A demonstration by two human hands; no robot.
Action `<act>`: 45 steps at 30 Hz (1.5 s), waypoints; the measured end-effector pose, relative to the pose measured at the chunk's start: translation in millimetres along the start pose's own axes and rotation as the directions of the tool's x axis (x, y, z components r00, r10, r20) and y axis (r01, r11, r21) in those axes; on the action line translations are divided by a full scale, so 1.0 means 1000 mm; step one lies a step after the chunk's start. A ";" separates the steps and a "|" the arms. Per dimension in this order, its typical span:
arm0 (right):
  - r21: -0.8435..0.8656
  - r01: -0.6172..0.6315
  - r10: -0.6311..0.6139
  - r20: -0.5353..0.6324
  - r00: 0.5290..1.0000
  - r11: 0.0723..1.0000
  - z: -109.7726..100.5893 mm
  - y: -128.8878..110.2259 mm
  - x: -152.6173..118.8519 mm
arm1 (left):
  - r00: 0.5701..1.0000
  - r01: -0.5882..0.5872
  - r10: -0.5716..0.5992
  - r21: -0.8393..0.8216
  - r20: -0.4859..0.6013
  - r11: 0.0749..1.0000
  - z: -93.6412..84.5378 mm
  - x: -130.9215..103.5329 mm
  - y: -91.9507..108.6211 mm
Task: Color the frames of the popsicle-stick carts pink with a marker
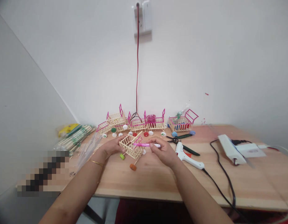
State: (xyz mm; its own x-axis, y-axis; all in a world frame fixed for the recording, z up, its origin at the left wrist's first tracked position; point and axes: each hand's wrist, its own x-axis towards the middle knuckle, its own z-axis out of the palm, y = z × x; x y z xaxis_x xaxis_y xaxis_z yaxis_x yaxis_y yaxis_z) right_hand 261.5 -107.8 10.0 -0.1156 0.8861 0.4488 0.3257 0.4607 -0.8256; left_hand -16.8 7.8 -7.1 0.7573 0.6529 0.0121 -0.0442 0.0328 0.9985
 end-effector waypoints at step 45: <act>-0.010 -0.007 0.007 -0.023 1.000 1.000 -0.002 -0.002 0.000 | 1.000 -0.008 0.007 0.043 0.009 0.999 0.001 0.000 0.003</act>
State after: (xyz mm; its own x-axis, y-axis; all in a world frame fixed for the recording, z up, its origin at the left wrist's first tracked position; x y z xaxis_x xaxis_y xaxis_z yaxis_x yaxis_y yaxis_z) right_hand 262.7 -109.2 12.4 -0.0920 0.8880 0.4506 0.3360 0.4537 -0.8254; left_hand -16.7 6.9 -3.9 0.7626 0.6466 0.0201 -0.0222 -0.0048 0.9997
